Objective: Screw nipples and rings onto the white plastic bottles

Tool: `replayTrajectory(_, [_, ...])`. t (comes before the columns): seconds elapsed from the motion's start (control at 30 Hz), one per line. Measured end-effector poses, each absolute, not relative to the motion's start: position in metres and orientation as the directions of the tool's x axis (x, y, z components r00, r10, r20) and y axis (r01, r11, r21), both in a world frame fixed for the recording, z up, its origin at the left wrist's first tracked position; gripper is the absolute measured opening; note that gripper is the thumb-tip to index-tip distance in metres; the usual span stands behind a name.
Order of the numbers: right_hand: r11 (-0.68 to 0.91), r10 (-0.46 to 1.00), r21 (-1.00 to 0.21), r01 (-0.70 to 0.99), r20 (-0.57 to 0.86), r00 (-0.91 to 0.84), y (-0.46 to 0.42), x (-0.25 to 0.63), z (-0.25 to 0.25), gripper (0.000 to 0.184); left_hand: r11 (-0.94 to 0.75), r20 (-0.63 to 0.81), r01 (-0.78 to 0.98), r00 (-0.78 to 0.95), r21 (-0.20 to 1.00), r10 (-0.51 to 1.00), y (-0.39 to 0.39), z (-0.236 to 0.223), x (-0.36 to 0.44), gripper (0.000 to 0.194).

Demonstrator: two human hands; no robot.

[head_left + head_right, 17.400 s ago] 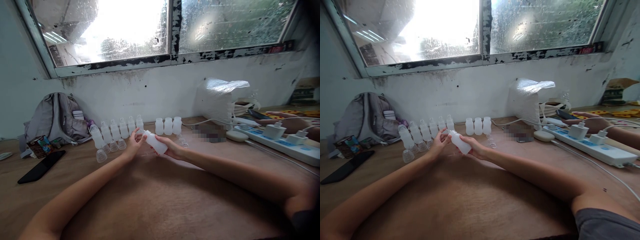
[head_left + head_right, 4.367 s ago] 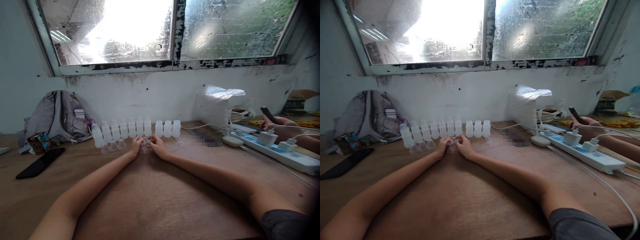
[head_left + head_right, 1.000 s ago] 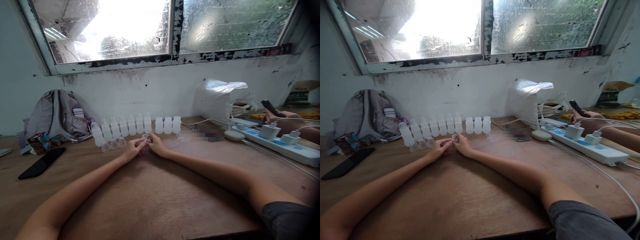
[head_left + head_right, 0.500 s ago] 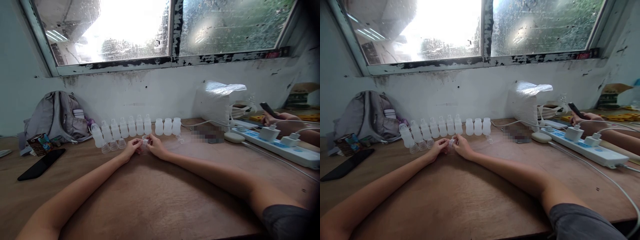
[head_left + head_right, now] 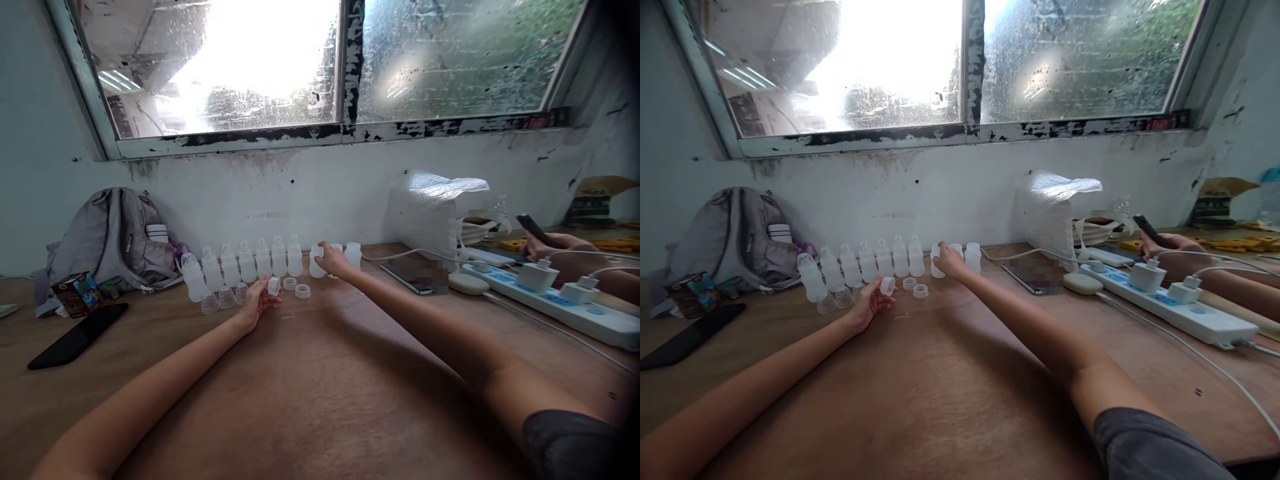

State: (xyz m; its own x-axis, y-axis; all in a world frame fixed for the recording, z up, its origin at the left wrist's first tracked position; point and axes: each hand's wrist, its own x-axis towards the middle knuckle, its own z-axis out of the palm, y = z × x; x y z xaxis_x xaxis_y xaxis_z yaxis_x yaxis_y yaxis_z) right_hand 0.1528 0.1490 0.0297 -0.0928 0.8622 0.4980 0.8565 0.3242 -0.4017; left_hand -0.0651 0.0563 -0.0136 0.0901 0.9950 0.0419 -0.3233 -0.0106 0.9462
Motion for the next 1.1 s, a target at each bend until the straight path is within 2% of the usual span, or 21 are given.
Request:
replayTrajectory(0.1, [0.310,0.853,-0.372,0.875,0.514,-0.084,0.145,0.154,0.033,0.023,-0.016,0.053,-0.319,0.107,0.948,0.993,0.057,-0.015,-0.066,0.028])
replayTrajectory(0.2, [0.339,0.817,-0.335,0.879,0.569,-0.098,0.130,0.151,0.041,0.019,-0.033,0.070,-0.326,0.104,0.945,0.992,0.058,-0.017,-0.066,0.028])
replayTrajectory(0.3, [0.449,0.726,-0.305,0.840,0.673,-0.144,0.111,0.148,0.054,0.015,-0.063,0.099,-0.344,0.087,0.937,0.991,0.058,-0.019,-0.066,0.028])
replayTrajectory(0.37, [0.548,0.676,-0.339,0.765,0.718,-0.166,0.098,0.145,0.059,0.014,-0.076,0.111,-0.352,0.080,0.933,0.991,0.058,-0.020,-0.066,0.028])
replayTrajectory(0.47, [0.675,0.662,-0.432,0.598,0.712,-0.233,0.078,0.136,0.051,0.022,-0.079,0.114,-0.353,0.081,0.932,0.990,0.060,-0.022,-0.067,0.029])
replayTrajectory(0.57, [0.742,0.663,-0.499,0.449,0.648,-0.375,0.060,0.123,0.026,0.039,-0.077,0.114,-0.355,0.085,0.932,0.990,0.063,-0.023,-0.068,0.029])
replayTrajectory(0.67, [0.703,0.704,-0.605,0.373,0.518,-0.486,0.051,0.112,-0.003,0.065,-0.073,0.112,-0.362,0.088,0.929,0.990,0.064,-0.024,-0.068,0.027])
replayTrajectory(0.73, [0.662,0.728,-0.666,0.344,0.463,-0.506,0.049,0.108,-0.016,0.071,-0.067,0.107,-0.370,0.089,0.926,0.990,0.064,-0.024,-0.067,0.026])
replayTrajectory(0.83, [0.615,0.761,-0.729,0.301,0.450,-0.467,0.049,0.106,-0.022,0.061,-0.050,0.086,-0.383,0.077,0.922,0.993,0.062,-0.023,-0.067,0.028])
replayTrajectory(0.93, [0.614,0.782,-0.710,0.345,0.485,-0.392,0.050,0.108,-0.019,0.046,-0.029,0.053,-0.393,0.050,0.919,0.997,0.062,-0.021,-0.067,0.033])
replayTrajectory(1.1, [0.525,0.851,-0.757,0.389,0.455,-0.264,0.053,0.109,-0.020,0.050,-0.023,0.035,-0.408,0.022,0.913,0.999,0.062,-0.020,-0.066,0.041])
